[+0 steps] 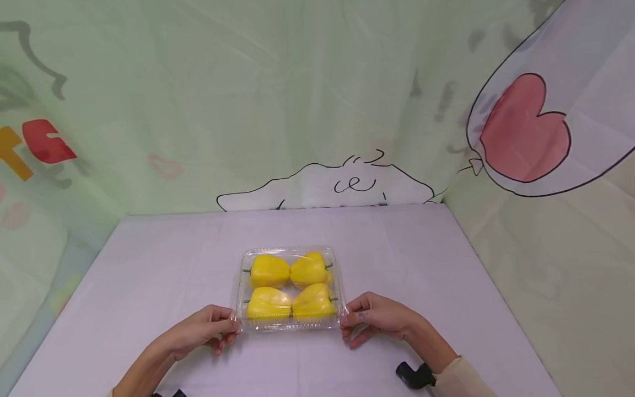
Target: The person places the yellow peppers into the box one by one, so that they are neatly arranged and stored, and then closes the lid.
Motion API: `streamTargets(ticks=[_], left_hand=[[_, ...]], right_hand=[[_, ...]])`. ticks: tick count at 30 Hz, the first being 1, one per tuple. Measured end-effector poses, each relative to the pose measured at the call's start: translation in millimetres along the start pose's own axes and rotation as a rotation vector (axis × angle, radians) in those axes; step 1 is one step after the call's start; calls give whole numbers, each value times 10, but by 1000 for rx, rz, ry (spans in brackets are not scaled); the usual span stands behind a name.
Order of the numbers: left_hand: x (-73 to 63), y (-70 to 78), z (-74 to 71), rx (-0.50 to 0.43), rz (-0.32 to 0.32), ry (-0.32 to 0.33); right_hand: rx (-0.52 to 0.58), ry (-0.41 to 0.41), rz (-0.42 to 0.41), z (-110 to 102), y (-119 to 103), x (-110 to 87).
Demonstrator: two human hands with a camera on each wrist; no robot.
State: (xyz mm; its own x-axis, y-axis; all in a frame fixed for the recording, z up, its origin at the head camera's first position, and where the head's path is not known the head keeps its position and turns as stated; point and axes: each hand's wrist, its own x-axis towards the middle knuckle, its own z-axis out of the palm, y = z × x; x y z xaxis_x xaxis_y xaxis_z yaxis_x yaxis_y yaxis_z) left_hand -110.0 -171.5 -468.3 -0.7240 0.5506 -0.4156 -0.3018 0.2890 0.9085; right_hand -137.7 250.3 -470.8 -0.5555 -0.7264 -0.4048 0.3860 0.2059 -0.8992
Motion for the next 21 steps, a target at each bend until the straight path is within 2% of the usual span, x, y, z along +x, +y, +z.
streamTargets(ticks=[13,21], left_hand=[[6,-10,0,10,10,-4],[0,-6,-7,9,-6,-10]], right_hand=[[13,-31,-14,-9,17,2],[0,-19,-4,0,10,-7]])
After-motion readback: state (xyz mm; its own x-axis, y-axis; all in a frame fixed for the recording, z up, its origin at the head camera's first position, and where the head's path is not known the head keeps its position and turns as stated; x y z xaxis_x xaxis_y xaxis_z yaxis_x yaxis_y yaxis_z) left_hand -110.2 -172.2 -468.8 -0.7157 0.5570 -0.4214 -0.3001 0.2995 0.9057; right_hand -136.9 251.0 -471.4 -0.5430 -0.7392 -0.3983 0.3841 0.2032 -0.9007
